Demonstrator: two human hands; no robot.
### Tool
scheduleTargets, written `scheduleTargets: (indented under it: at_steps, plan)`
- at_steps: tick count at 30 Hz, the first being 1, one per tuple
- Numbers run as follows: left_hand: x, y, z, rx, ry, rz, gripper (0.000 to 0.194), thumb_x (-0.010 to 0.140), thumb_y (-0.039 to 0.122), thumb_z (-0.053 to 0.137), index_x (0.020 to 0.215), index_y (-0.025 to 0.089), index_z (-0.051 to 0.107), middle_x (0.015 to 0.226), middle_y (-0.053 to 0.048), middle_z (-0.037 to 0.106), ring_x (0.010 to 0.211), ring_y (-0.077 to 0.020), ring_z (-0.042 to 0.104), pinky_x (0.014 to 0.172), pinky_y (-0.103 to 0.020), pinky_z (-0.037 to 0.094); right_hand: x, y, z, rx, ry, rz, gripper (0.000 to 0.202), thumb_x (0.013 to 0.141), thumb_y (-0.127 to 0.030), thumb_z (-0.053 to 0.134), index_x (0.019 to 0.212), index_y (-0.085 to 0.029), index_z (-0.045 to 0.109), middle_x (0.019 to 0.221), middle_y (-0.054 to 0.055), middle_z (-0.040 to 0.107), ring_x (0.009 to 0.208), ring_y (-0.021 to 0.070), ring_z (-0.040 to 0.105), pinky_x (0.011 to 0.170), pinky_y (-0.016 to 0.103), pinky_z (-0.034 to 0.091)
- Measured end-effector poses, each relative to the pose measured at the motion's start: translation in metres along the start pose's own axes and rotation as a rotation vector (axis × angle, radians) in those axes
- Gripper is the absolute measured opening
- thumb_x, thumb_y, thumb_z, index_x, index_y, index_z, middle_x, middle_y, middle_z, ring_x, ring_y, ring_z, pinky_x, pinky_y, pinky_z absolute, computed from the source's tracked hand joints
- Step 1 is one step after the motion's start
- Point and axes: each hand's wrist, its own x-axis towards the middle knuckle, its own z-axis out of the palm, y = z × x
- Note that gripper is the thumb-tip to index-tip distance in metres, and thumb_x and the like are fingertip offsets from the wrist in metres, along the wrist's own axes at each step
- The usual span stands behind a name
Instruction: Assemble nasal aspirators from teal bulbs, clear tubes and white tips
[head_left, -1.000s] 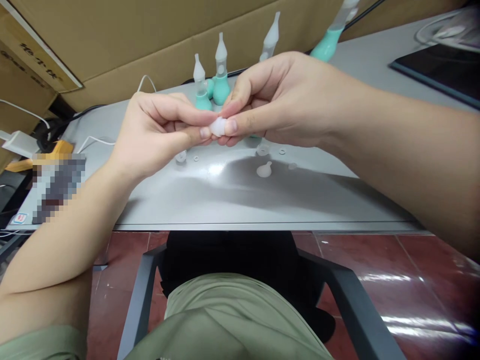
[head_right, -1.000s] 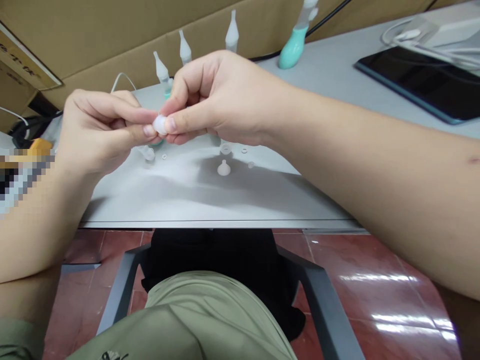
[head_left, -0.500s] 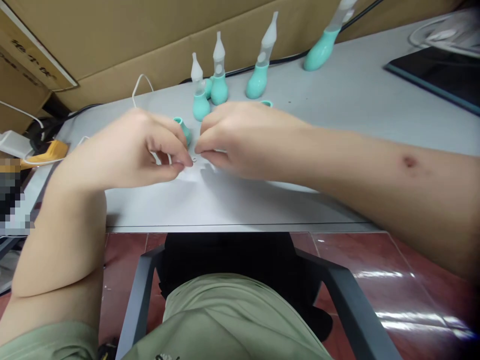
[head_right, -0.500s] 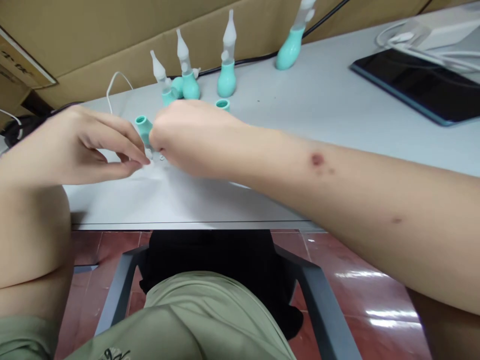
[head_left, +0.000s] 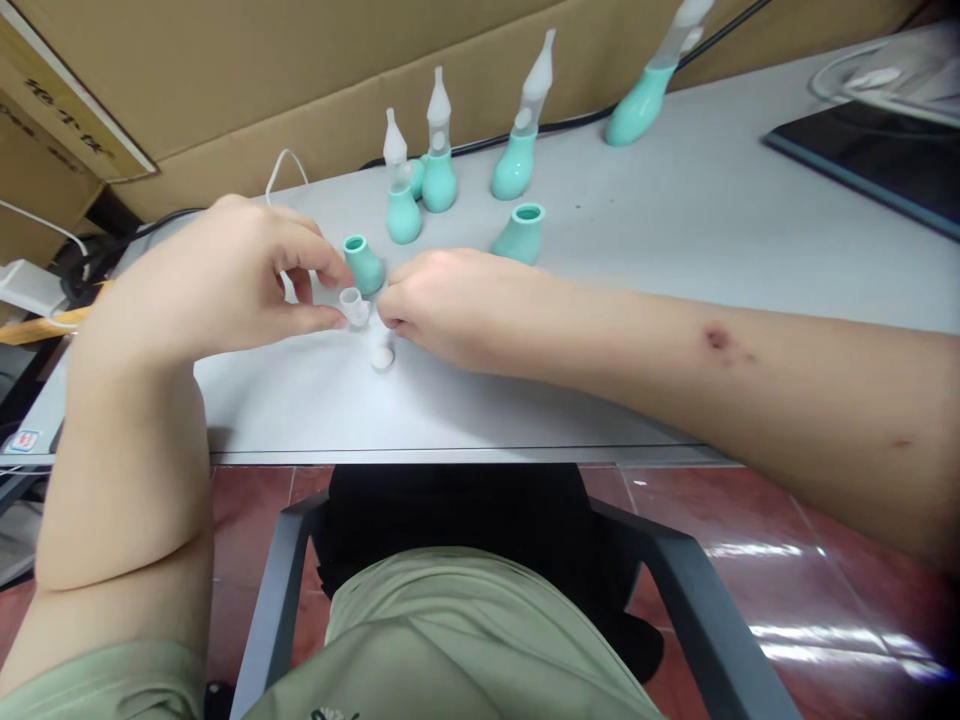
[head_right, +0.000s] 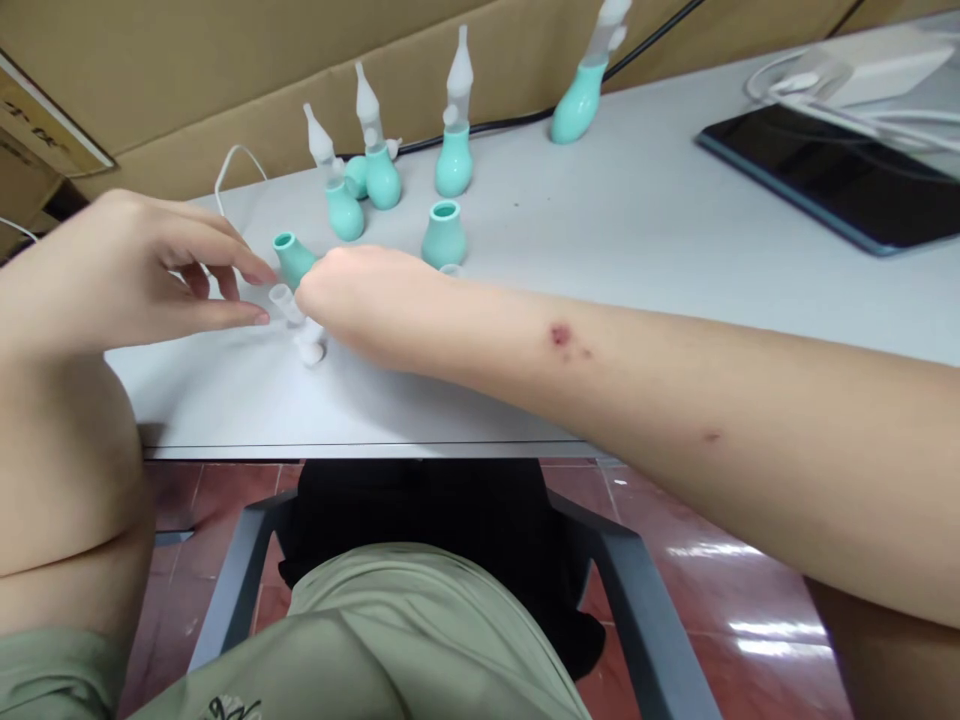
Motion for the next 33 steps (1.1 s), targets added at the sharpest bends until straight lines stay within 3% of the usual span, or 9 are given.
scheduleTargets:
  at_steps: [3,6,9,12,14,18,23,28,33]
  plan:
    - [0.004,-0.009,0.006,0.028,-0.057,-0.079,0.014,0.096,0.04,0.094,0.109,0.037,0.098,0.099,0.004,0.092,0.067,-0.02,0.072,0.069,-0.038,0.054,0.001,0.0,-0.002,-0.105,-0.021,0.063,0.024,0.113,-0.047,0.085,0.098,-0.03,0.092,0.091,0.012,0.084,0.084,0.0342,0.08,0.078,0.042,0.07]
    - [0.008,-0.012,0.013,0.023,-0.056,-0.106,0.009,0.091,0.035,0.093,0.1,0.035,0.095,0.089,0.005,0.089,0.064,-0.0207,0.074,0.066,-0.037,0.054,0.004,-0.015,-0.008,-0.181,-0.101,0.111,0.015,0.109,-0.025,0.083,0.094,-0.027,0.086,0.097,0.012,0.087,0.091,0.0346,0.081,0.086,0.042,0.07]
    - [0.01,-0.012,0.018,-0.069,-0.073,-0.114,0.013,0.09,0.029,0.087,0.102,0.033,0.093,0.085,0.004,0.089,0.066,-0.0237,0.08,0.066,-0.038,0.056,0.008,-0.028,-0.011,-0.22,-0.141,0.213,0.027,0.1,0.0,0.08,0.085,-0.021,0.07,0.098,0.011,0.085,0.096,0.0323,0.082,0.095,0.039,0.066]
    - [0.013,-0.01,0.022,-0.198,-0.106,-0.13,0.017,0.086,0.027,0.088,0.103,0.03,0.089,0.089,0.003,0.091,0.067,-0.0229,0.08,0.066,-0.038,0.059,0.009,-0.035,-0.013,-0.261,-0.123,0.29,0.043,0.097,0.005,0.082,0.08,-0.023,0.053,0.103,0.012,0.084,0.097,0.0318,0.08,0.096,0.04,0.063]
    - [0.015,-0.006,0.024,-0.281,-0.092,-0.17,0.017,0.084,0.025,0.091,0.1,0.029,0.087,0.09,0.002,0.092,0.067,-0.0207,0.077,0.066,-0.038,0.061,0.007,-0.035,-0.016,-0.268,-0.109,0.306,0.046,0.097,0.006,0.082,0.08,-0.023,0.051,0.105,0.012,0.083,0.095,0.0297,0.076,0.092,0.04,0.058]
    - [0.018,0.004,0.028,-0.475,0.053,-0.23,0.019,0.085,0.026,0.096,0.101,0.03,0.088,0.092,0.001,0.092,0.079,-0.023,0.083,0.07,-0.039,0.066,-0.004,-0.026,-0.027,-0.068,0.13,0.249,0.034,0.107,0.002,0.079,0.087,-0.024,0.068,0.092,0.005,0.078,0.09,0.0244,0.069,0.088,0.037,0.053]
    - [0.019,0.013,0.037,-0.659,0.237,-0.279,0.026,0.099,0.032,0.102,0.119,0.027,0.088,0.106,-0.005,0.093,0.099,-0.0291,0.092,0.09,-0.053,0.084,-0.017,-0.009,-0.035,0.395,0.409,0.17,0.025,0.112,-0.01,0.088,0.095,-0.028,0.082,0.092,0.001,0.081,0.087,0.0212,0.072,0.086,0.035,0.058]
    - [0.022,0.016,0.047,-0.778,0.329,-0.284,0.022,0.104,0.029,0.099,0.123,0.025,0.088,0.116,-0.006,0.097,0.108,-0.0292,0.095,0.081,-0.044,0.086,-0.018,-0.004,-0.034,0.684,0.471,0.057,0.03,0.109,-0.008,0.096,0.091,-0.029,0.085,0.099,0.001,0.087,0.095,0.0181,0.081,0.095,0.03,0.068]
    - [0.027,0.013,0.055,-0.777,0.353,-0.273,0.029,0.099,0.03,0.101,0.124,0.024,0.088,0.12,-0.008,0.098,0.109,-0.0311,0.097,0.081,-0.043,0.086,-0.02,-0.008,-0.033,0.715,0.495,0.045,0.029,0.104,-0.016,0.108,0.09,-0.029,0.087,0.103,0.003,0.089,0.104,0.0229,0.086,0.104,0.033,0.073]
